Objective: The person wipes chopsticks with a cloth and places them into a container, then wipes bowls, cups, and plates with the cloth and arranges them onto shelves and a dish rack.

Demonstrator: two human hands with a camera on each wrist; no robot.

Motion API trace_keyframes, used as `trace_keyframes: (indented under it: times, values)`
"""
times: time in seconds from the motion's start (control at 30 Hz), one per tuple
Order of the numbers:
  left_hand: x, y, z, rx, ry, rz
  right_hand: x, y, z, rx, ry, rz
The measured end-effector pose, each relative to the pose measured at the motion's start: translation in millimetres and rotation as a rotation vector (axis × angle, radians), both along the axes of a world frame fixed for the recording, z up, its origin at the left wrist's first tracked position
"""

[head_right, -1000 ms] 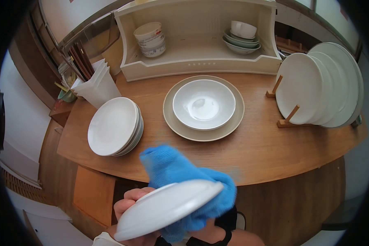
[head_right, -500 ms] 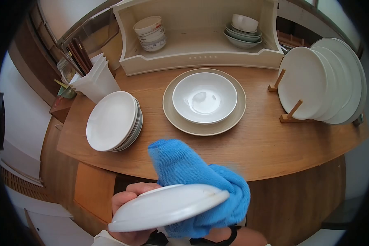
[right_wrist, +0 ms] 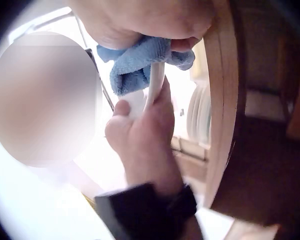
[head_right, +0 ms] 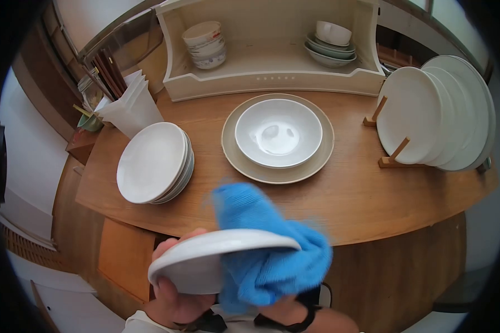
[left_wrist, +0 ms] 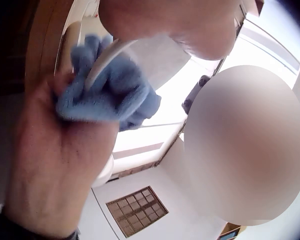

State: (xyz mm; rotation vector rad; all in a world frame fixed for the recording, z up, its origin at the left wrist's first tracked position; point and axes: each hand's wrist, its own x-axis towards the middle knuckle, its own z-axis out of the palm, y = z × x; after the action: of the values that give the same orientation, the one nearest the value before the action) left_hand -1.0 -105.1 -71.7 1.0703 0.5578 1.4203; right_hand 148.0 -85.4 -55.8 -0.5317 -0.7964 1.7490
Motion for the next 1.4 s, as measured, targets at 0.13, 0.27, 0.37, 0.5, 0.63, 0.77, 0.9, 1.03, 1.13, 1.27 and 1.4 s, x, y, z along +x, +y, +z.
trace_keyframes:
  times: [0.13,0.27,0.37,0.5,0.63,0.77,0.9,1.03,1.13,1.27,1.4]
  values:
    - [4,-4,-6,0.132,0.004,0.132,-4,-8,-3,-0.020,0.055,0.040]
    - [-16,-2,2,0.181,0.037,-0.127,4,-8,11,-0.034,0.083,0.074]
    - [-13,-4,24,0.311,0.193,-0.032,37,-10,34,0.096,-0.866,-0.199]
    - [-26,14,9,0.283,0.129,-0.166,41,-4,25,0.667,-1.021,-0.468]
    - [-15,2,7,0.267,0.062,-0.143,42,-1,25,0.621,-0.998,-0.387]
    - [-11,-16,6,-0.028,0.075,0.015,46,-2,26,0.562,-0.990,-0.310]
    - [-26,8,22,0.120,0.124,-0.249,48,-2,32,0.513,-0.987,-0.208]
    - [-24,0,16,0.010,0.108,-0.219,62,-8,29,0.482,-0.992,-0.134]
    - [-14,-5,13,-0.114,-0.079,-0.170,23,-45,-16,0.291,-0.756,-0.104]
    - [-6,-4,-5,-0.117,-0.209,-0.048,-24,-40,-46,0.017,-0.422,-0.065]
    - [-9,25,10,-0.319,-0.361,0.050,-7,-53,-57,0.250,-0.471,-0.134]
